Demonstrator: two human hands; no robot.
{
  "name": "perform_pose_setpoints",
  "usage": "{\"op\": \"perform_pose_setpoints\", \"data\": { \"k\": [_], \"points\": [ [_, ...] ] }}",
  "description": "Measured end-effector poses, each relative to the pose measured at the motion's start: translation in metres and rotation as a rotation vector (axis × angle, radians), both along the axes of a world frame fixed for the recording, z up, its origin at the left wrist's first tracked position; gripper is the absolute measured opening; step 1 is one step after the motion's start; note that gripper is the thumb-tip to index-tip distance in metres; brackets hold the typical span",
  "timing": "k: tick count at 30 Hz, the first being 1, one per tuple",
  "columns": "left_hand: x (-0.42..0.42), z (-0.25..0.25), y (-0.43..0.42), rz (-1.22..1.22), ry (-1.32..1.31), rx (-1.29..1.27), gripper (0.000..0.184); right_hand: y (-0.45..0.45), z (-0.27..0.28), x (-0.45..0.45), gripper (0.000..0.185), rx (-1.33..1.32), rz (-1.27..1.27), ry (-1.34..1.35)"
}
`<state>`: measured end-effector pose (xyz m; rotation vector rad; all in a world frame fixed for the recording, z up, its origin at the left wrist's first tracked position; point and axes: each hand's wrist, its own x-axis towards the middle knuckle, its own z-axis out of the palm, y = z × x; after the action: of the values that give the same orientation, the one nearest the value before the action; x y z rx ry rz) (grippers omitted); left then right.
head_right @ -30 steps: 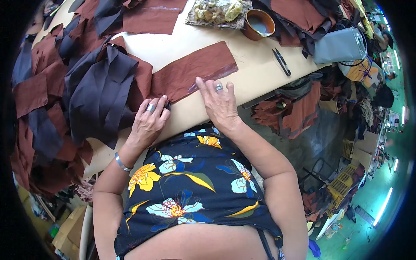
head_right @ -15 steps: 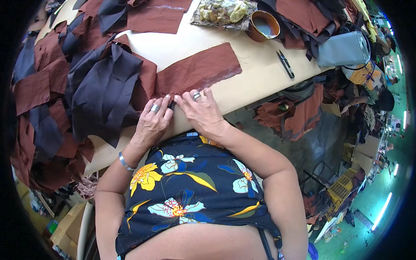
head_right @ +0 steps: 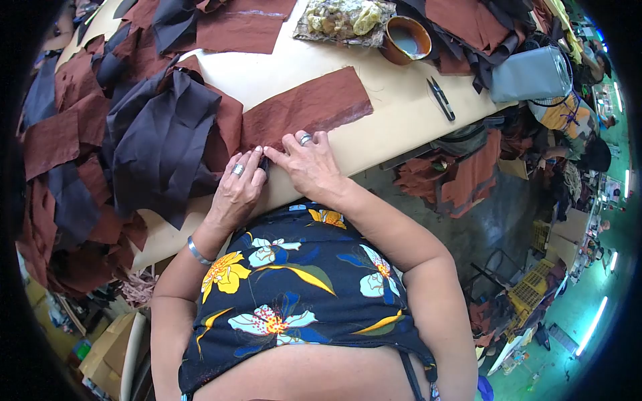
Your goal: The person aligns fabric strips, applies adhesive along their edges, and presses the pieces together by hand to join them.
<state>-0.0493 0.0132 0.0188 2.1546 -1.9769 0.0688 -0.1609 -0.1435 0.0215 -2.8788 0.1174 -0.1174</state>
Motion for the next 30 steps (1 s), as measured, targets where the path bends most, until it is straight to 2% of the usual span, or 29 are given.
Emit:
{"op": "perform_pose_setpoints", "data": {
  "k": [5, 8, 11, 13, 15, 17, 19, 22, 23, 25, 27, 28, 30],
  "points": [
    [0.001, -0.003, -0.004, 0.000, -0.015, -0.022, 0.013, -0.015, 0.010, -0.003, 0.034, 0.227, -0.010, 0.029],
    [-0.001, -0.003, -0.002, 0.011, 0.005, -0.035, 0.013, -0.003, 0.002, -0.007, 0.044, -0.047, -0.029, -0.056],
    [-0.002, -0.004, -0.004, 0.007, 0.016, -0.047, 0.012, -0.005, -0.005, -0.017, 0.045, -0.191, -0.012, -0.056],
    [-0.002, 0.006, -0.004, 0.034, 0.038, 0.004, 0.012, -0.025, 0.007, -0.034, 0.048, -0.351, -0.097, -0.009],
    [-0.003, 0.004, -0.003, 0.035, 0.076, -0.094, 0.014, -0.048, 0.007, -0.050, 0.050, -0.389, -0.150, -0.004],
    [-0.004, 0.006, 0.000, 0.060, 0.079, 0.014, 0.016, -0.069, 0.005, -0.058, 0.046, -0.371, -0.179, -0.046],
    [-0.004, 0.014, 0.005, 0.038, 0.178, -0.119, 0.024, -0.085, 0.002, -0.059, 0.042, -0.344, -0.274, -0.158],
    [0.006, 0.047, 0.033, 0.152, 0.072, -0.265, 0.036, -0.095, 0.003, -0.062, 0.055, -0.085, -0.412, -0.232],
    [0.011, 0.057, 0.042, 0.262, 0.056, -0.257, 0.046, -0.096, 0.000, -0.064, 0.058, -0.020, -0.451, -0.253],
    [0.030, 0.070, 0.059, 0.425, -0.113, -0.008, 0.056, -0.098, -0.014, -0.067, 0.060, -0.015, -0.409, -0.325],
    [0.053, 0.065, 0.066, 0.526, -0.163, 0.142, 0.061, -0.105, -0.026, -0.068, 0.061, -0.015, -0.371, -0.379],
    [0.066, 0.063, 0.066, 0.505, -0.153, 0.189, 0.061, -0.108, -0.031, -0.067, 0.061, -0.012, -0.351, -0.400],
    [0.092, 0.052, 0.061, 0.401, -0.214, 0.155, 0.036, -0.116, -0.038, -0.067, 0.060, 0.025, -0.331, -0.409]
  ]
}}
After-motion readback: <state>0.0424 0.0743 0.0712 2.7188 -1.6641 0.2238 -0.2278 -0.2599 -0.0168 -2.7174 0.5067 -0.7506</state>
